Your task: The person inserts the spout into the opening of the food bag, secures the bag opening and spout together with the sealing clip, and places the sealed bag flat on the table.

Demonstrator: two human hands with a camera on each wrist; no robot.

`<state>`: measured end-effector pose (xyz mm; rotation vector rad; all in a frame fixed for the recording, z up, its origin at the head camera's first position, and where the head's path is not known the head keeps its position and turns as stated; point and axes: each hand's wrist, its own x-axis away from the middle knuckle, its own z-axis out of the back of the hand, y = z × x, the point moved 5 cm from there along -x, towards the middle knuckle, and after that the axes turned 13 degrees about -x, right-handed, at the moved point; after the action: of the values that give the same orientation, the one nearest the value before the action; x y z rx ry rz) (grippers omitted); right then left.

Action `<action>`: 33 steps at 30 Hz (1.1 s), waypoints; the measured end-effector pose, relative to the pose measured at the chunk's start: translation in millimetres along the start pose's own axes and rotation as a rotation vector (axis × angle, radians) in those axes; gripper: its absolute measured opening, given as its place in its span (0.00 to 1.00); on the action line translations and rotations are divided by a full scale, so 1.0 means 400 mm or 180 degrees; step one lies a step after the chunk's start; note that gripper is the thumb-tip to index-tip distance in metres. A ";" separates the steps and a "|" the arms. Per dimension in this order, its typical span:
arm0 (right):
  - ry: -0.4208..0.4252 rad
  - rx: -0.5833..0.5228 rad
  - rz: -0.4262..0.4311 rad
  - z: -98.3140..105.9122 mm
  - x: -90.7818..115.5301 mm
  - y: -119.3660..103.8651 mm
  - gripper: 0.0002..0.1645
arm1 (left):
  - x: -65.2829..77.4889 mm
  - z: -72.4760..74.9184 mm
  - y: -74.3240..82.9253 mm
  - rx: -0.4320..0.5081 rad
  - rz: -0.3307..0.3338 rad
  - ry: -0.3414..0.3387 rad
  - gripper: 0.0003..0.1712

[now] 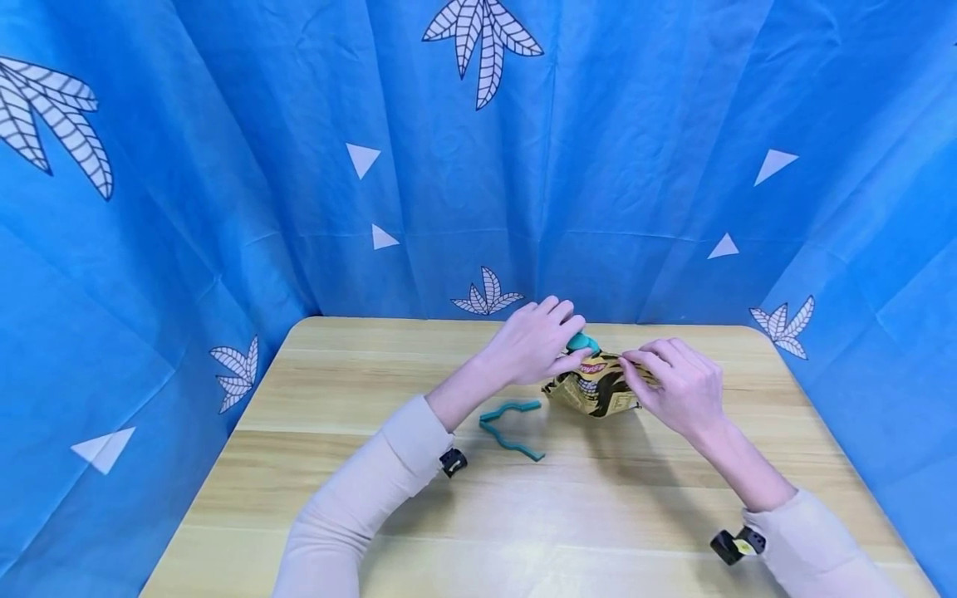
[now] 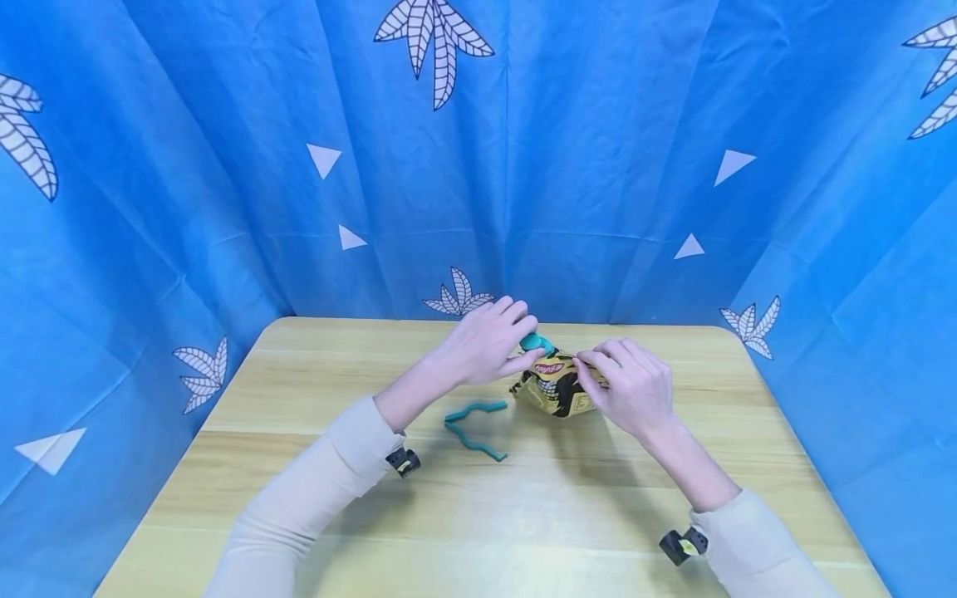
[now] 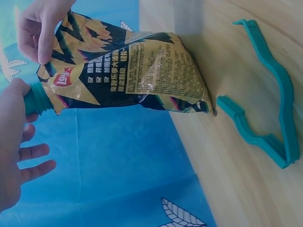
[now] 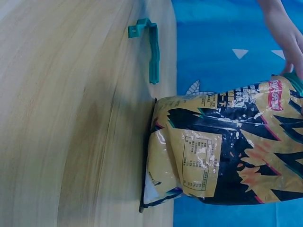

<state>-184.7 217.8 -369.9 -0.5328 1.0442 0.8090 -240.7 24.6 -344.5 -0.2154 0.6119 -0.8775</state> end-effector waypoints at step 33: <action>-0.0145 -0.0009 0.0054 -0.003 -0.007 -0.011 0.13 | 0.022 -0.040 0.001 0.0188 0.0086 -0.0014 0.21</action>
<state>-182.6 213.3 -367.8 -0.5065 1.0069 0.8341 -245.6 19.2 -361.4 -0.1555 0.5827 -0.8676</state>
